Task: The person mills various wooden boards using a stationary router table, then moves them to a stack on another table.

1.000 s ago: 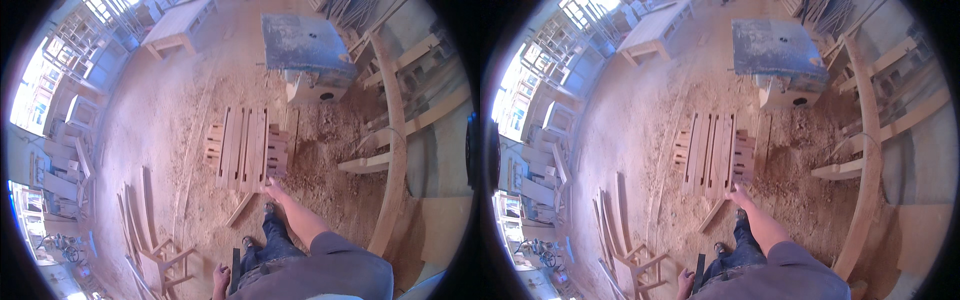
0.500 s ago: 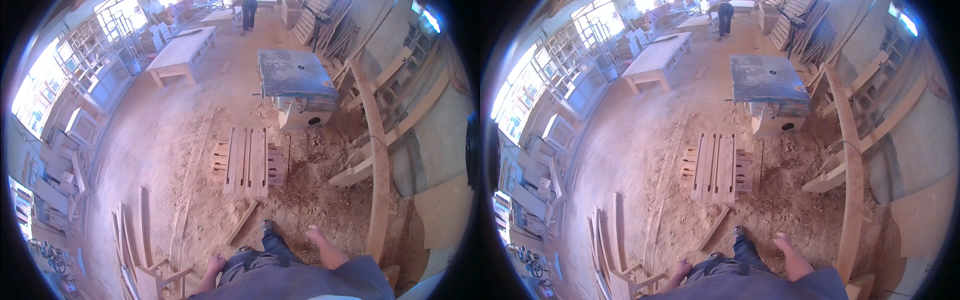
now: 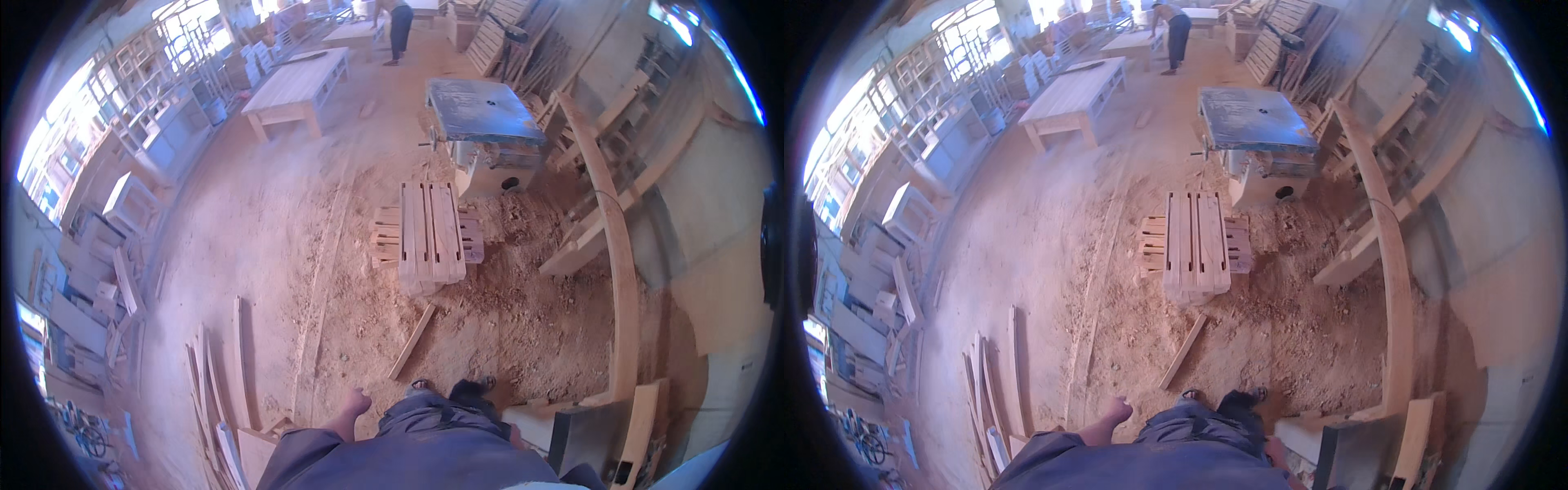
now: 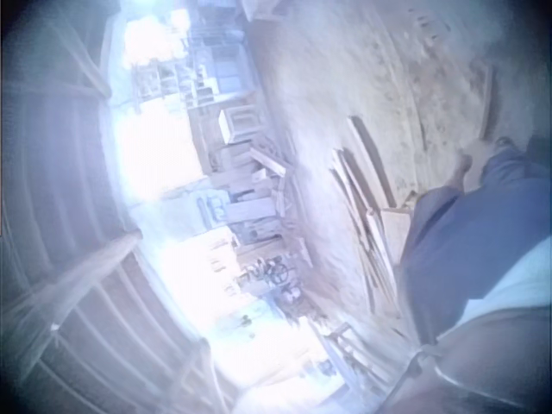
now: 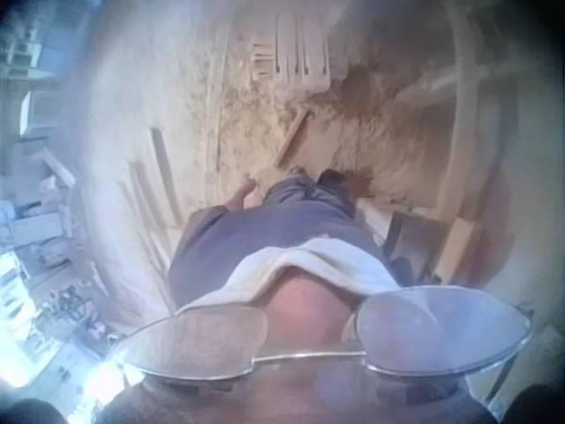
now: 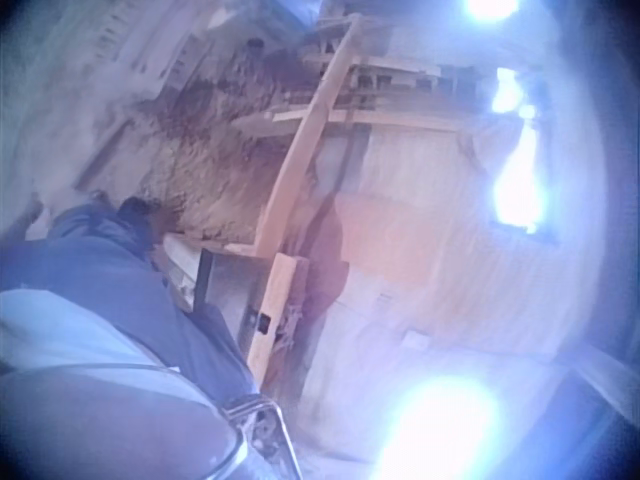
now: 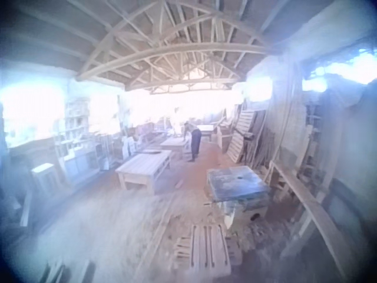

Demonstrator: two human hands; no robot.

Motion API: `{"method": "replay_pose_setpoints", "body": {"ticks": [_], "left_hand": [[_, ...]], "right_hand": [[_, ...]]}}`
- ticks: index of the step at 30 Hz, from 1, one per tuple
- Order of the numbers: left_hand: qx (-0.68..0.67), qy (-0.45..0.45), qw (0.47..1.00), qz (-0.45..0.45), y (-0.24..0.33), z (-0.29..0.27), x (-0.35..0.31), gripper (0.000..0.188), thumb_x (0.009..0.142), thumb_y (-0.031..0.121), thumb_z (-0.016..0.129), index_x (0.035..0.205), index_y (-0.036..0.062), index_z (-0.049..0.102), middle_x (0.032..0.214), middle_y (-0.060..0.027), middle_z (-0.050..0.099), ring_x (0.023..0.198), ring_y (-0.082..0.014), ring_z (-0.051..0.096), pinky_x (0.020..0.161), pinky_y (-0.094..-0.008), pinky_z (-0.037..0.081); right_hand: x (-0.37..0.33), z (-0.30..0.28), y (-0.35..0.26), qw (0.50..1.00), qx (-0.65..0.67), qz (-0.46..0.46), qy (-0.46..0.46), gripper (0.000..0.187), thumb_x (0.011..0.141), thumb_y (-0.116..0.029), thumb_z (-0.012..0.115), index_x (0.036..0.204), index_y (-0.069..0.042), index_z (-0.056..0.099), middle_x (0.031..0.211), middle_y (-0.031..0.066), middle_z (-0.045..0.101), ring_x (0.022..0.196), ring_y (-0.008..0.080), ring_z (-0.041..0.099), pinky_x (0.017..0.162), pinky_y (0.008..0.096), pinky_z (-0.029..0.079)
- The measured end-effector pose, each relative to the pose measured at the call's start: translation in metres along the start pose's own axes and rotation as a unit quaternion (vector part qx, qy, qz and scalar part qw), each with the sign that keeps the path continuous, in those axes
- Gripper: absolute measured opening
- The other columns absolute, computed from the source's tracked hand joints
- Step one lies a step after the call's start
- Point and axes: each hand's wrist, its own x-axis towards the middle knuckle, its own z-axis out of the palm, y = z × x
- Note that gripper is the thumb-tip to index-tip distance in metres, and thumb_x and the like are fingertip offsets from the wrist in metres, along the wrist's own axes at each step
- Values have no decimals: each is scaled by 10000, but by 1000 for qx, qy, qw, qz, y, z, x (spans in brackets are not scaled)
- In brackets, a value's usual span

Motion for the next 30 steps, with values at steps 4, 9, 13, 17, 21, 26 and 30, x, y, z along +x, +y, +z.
{"method": "replay_pose_setpoints", "body": {"ticks": [4, 9, 13, 17, 21, 26, 30], "left_hand": [[73, -88, 993, 37, 13, -20, -33, 488, 849, 206, 564, 1261, -44, 638, 1302, -255, 644, 1164, -391, 657, 1021, -441, 515], [35, -31, 989, 138, 15, 13, 7, 538, 817, 183, 570, 1307, -31, 628, 1270, -295, 645, 1194, -406, 636, 1053, -449, 491], [-2, -21, 976, 218, 78, 29, 3, 483, 816, 172, 565, 1248, -11, 680, 1178, -281, 691, 1128, -414, 669, 1001, -450, 521], [296, -47, 881, 367, 57, 21, -4, 322, 803, 255, 605, 947, 6, 751, 1000, -235, 729, 980, -412, 706, 906, -481, 548], [342, -49, 866, 361, 108, 77, -129, 312, 818, 287, 592, 872, 31, 762, 933, -207, 736, 913, -390, 713, 845, -486, 563], [440, -107, 701, 551, 125, 152, -165, 385, 841, 372, 570, 855, 46, 776, 883, -233, 725, 857, -396, 721, 792, -531, 549], [546, -192, 469, 667, 183, 207, -269, 397, 932, 373, 551, 810, 61, 764, 805, -198, 724, 806, -342, 727, 705, -500, 541]], "right_hand": [[-48, -15, -8, 992, 52, 98, 54, 432, 782, -258, 727, 1174, -76, 745, 1087, 204, 742, 1027, 338, 716, 904, 426, 548], [-100, 16, 10, 976, 168, 104, 87, 471, 771, -301, 757, 1181, -71, 740, 1087, 168, 755, 1013, 325, 725, 912, 412, 551], [-134, 96, 99, 978, 164, 77, 107, 528, 753, -356, 794, 1201, -82, 734, 1097, 158, 753, 1035, 319, 716, 898, 394, 557], [-206, 153, 101, 960, 234, 52, 146, 427, 768, -324, 783, 1135, -105, 760, 1049, 140, 754, 1011, 322, 708, 872, 411, 562], [-346, 227, 159, 958, 188, 107, 188, 181, 817, -199, 728, 968, -113, 777, 936, 124, 739, 877, 284, 706, 761, 400, 570], [-450, 328, 196, 851, 262, 390, 235, 340, 821, -184, 662, 1144, -94, 721, 1113, 197, 713, 1053, 378, 667, 878, 481, 544], [-529, 339, 149, 711, 309, 466, 426, 346, 792, -175, 630, 1075, -4, 735, 1090, 228, 722, 1029, 385, 689, 876, 465, 563]]}}
